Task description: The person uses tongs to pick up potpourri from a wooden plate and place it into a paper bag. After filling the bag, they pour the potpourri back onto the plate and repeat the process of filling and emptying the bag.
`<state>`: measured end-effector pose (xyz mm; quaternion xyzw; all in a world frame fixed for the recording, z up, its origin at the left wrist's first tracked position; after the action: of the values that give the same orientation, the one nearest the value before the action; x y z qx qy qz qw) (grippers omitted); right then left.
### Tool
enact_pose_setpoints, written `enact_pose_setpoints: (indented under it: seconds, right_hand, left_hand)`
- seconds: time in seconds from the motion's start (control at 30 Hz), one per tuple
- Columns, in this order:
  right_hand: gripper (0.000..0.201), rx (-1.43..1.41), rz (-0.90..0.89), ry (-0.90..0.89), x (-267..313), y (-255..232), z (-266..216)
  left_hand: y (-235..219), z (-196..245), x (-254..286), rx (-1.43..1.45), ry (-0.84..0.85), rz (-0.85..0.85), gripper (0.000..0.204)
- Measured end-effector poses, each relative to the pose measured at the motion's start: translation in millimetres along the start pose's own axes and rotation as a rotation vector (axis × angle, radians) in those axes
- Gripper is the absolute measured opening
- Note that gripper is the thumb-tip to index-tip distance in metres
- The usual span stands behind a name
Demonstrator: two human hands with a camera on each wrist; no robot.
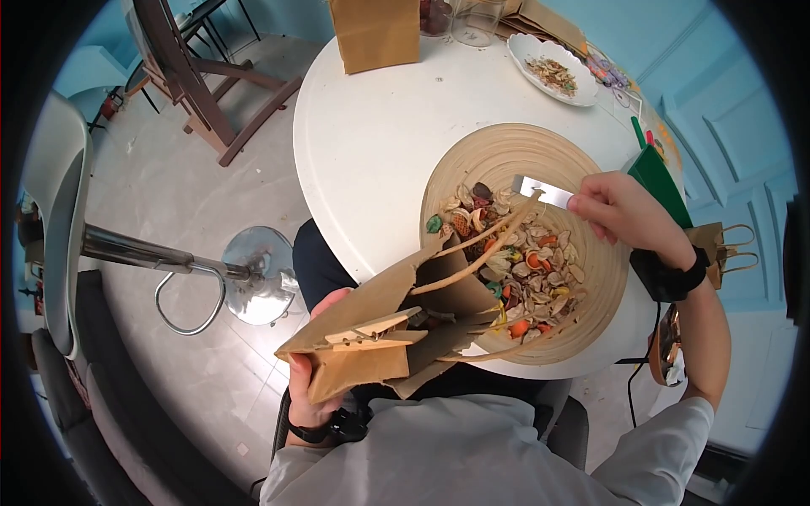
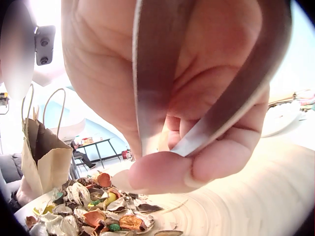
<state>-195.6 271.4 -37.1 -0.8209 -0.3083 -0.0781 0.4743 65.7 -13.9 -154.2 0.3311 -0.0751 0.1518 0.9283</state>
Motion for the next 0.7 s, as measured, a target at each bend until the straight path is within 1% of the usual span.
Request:
enact_pose_setpoints:
  seconds: [0.17, 0.27, 0.43, 0.7]
  right_hand:
    - [0.039, 0.004, 0.010, 0.016, 0, 0, 0]
    - [0.040, 0.058, 0.039, 0.004, -4, 3, 4]
    - [0.040, 0.020, -0.025, 0.008, -10, 10, -2]
    - [0.037, -0.017, -0.034, 0.013, -9, 10, 1]
  left_hand:
    - [-2, -1, 1, 0.013, -0.007, 0.003, 0.108]
    - [-1, 1, 1, -0.003, -0.004, 0.005, 0.108]
    - [0, 1, 1, -0.001, -0.014, 0.005, 0.108]
    - [-5, -2, 1, 0.011, -0.010, 0.009, 0.107]
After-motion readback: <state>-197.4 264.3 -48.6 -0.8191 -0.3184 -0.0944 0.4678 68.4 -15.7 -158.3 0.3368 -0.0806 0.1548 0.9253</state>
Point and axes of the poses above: each hand's wrist, its own x-axis away from the middle knuckle, its own y-axis out of the palm, z = x × y, the point moved 4 cm from there along -x, towards the middle knuckle, and after that the axes turned 4 degrees about z, right-handed, at the moved point
